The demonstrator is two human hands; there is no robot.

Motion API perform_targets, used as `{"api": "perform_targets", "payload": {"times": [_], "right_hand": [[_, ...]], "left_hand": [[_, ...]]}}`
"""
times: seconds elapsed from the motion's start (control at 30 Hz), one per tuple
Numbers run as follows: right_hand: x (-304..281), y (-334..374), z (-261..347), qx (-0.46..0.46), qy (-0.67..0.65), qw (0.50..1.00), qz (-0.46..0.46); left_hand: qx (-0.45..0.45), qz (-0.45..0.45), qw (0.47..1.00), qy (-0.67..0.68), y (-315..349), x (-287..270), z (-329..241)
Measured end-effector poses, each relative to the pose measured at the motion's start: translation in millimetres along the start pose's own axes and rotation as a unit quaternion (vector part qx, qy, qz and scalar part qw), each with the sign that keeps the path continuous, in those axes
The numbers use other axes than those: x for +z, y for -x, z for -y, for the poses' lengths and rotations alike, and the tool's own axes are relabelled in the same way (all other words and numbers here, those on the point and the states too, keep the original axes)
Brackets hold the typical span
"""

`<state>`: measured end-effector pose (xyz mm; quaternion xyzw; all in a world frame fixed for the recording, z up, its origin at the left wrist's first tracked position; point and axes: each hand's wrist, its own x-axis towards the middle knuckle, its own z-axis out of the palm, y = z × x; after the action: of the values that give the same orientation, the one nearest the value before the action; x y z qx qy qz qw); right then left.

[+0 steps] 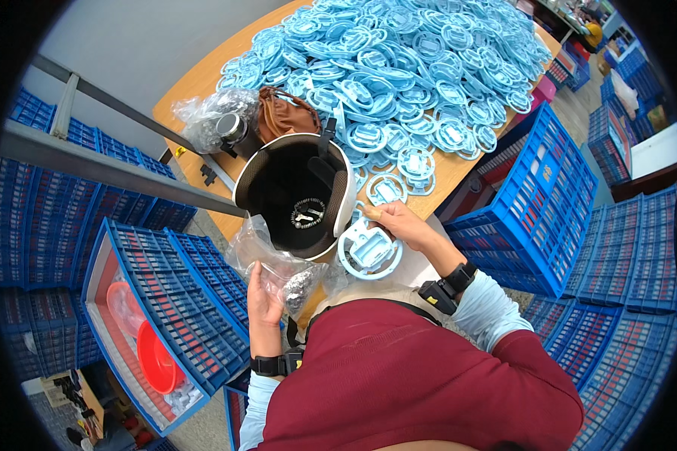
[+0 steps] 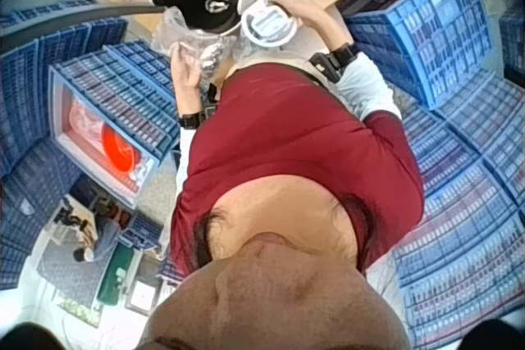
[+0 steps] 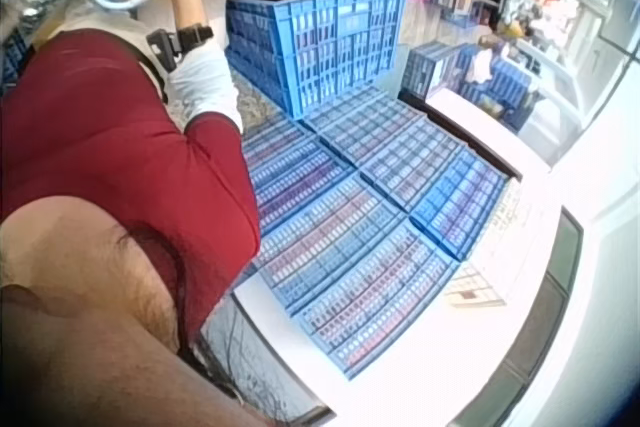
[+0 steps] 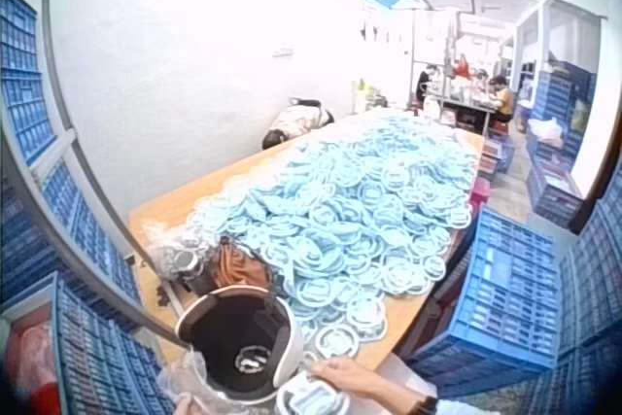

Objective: The recorder sorts and organizes light blue and black plastic components into crates and bags on a factory floor.

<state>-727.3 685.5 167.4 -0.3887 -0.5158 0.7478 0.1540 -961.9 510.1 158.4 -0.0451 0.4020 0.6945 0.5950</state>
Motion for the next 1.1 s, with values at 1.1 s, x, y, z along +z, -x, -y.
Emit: {"api": "perform_targets", "payload": {"times": [1.1], "right_hand": [[-67.4, -13.4, -64.7, -0.032, -0.093, 0.953, -0.287]], "left_hand": [[0.008, -0.028, 1.0, 0.0, 1.3, -2.2, 2.5]]}}
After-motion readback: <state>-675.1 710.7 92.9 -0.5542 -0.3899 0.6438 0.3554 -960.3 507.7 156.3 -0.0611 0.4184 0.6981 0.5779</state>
